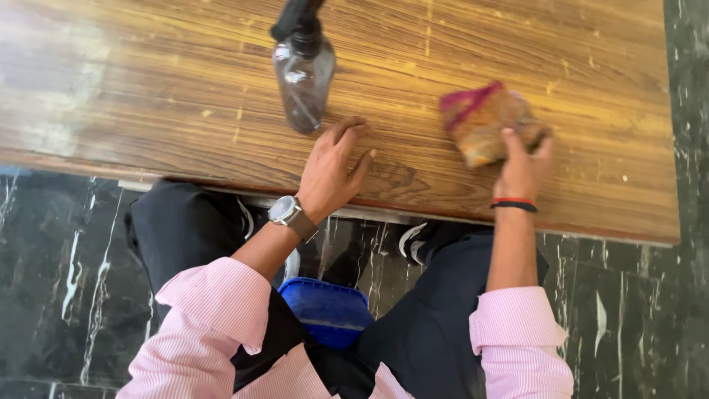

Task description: The person sits on the floor and cleans a wooden table using a spray bottle and a patterned cloth. They spray the surface and wipe it repeatedly, folding the cloth and continuing to scrub the table throughout the clip.

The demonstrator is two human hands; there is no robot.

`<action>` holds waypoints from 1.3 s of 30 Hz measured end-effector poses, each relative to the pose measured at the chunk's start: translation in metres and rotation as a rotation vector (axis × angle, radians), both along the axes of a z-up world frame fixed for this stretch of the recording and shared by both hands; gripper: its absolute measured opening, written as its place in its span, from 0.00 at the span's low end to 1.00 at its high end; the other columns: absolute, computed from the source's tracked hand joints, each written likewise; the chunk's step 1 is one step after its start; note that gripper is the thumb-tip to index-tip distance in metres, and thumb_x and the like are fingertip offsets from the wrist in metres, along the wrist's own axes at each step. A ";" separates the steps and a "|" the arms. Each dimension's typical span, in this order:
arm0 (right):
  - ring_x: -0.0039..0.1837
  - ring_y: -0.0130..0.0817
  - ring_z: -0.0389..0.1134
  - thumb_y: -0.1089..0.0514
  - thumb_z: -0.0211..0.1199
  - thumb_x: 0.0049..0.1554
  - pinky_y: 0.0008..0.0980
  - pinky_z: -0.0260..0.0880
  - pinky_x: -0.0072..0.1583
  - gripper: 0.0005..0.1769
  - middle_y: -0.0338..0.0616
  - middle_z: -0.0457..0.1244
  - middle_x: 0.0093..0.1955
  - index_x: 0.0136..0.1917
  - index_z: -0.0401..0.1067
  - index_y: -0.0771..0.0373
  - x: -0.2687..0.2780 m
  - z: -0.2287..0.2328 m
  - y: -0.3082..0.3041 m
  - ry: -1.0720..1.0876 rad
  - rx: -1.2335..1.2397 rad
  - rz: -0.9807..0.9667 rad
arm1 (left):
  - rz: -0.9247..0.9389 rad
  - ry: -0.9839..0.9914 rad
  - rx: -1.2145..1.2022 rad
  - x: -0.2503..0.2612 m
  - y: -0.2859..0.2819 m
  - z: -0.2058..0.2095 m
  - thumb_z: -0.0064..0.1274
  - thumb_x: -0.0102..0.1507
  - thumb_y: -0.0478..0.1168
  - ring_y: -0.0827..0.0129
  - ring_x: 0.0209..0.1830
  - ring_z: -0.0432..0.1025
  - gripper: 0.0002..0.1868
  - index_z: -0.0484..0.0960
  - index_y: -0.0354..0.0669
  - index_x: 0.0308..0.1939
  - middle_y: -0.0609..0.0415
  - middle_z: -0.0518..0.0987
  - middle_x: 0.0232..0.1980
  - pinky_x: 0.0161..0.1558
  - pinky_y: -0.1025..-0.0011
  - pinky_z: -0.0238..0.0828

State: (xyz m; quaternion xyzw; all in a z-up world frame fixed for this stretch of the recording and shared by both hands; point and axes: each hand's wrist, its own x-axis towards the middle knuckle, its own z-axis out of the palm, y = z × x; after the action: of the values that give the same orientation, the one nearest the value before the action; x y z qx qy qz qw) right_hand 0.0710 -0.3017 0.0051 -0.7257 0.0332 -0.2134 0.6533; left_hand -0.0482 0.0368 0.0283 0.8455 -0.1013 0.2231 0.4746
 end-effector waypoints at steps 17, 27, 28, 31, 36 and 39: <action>0.60 0.43 0.71 0.45 0.60 0.69 0.46 0.72 0.62 0.18 0.47 0.70 0.58 0.60 0.76 0.61 -0.028 0.062 0.063 -0.074 -0.834 0.097 | -0.019 -0.001 -0.022 -0.001 0.014 0.010 0.58 0.66 0.39 0.46 0.60 0.71 0.18 0.76 0.38 0.57 0.43 0.76 0.60 0.61 0.55 0.69; 0.80 0.62 0.44 0.15 0.56 0.50 0.79 0.37 0.70 0.59 0.62 0.46 0.81 0.80 0.59 0.56 -0.016 0.010 0.082 0.006 -1.439 0.418 | -0.046 0.011 -0.006 -0.002 0.010 0.012 0.58 0.66 0.39 0.46 0.58 0.73 0.18 0.76 0.38 0.58 0.43 0.77 0.59 0.59 0.55 0.70; 0.80 0.61 0.44 0.14 0.57 0.47 0.81 0.36 0.69 0.61 0.60 0.46 0.81 0.79 0.60 0.54 -0.018 0.012 0.082 -0.008 -1.456 0.429 | -0.045 0.010 -0.005 -0.001 0.011 0.014 0.58 0.66 0.39 0.47 0.58 0.73 0.18 0.76 0.38 0.58 0.43 0.77 0.59 0.59 0.55 0.70; 0.82 0.58 0.44 0.17 0.58 0.52 0.83 0.36 0.70 0.54 0.55 0.47 0.82 0.79 0.61 0.51 -0.021 0.016 0.084 0.049 -1.389 0.379 | -0.028 0.000 -0.015 -0.003 0.012 0.018 0.57 0.67 0.39 0.47 0.58 0.73 0.17 0.76 0.38 0.58 0.44 0.78 0.59 0.58 0.56 0.71; 0.81 0.56 0.49 0.24 0.57 0.61 0.81 0.44 0.69 0.42 0.53 0.50 0.81 0.78 0.65 0.48 -0.013 0.004 0.087 0.085 -1.350 0.232 | -0.019 -0.086 0.062 -0.012 0.020 0.023 0.59 0.67 0.38 0.52 0.56 0.74 0.17 0.77 0.39 0.58 0.46 0.79 0.59 0.55 0.57 0.74; 0.80 0.55 0.52 0.24 0.56 0.62 0.73 0.50 0.72 0.40 0.51 0.52 0.80 0.77 0.66 0.48 -0.003 -0.002 0.079 0.096 -1.311 0.164 | 0.028 -0.252 0.128 -0.015 0.029 0.025 0.62 0.67 0.38 0.60 0.53 0.76 0.16 0.78 0.42 0.57 0.51 0.79 0.56 0.52 0.61 0.75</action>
State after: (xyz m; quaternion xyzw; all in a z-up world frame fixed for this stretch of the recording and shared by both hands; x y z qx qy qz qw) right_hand 0.0680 -0.2227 0.0026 -0.9818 -0.1298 -0.1067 0.0884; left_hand -0.0635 0.0655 0.0528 0.8407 -0.1622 0.3272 0.3998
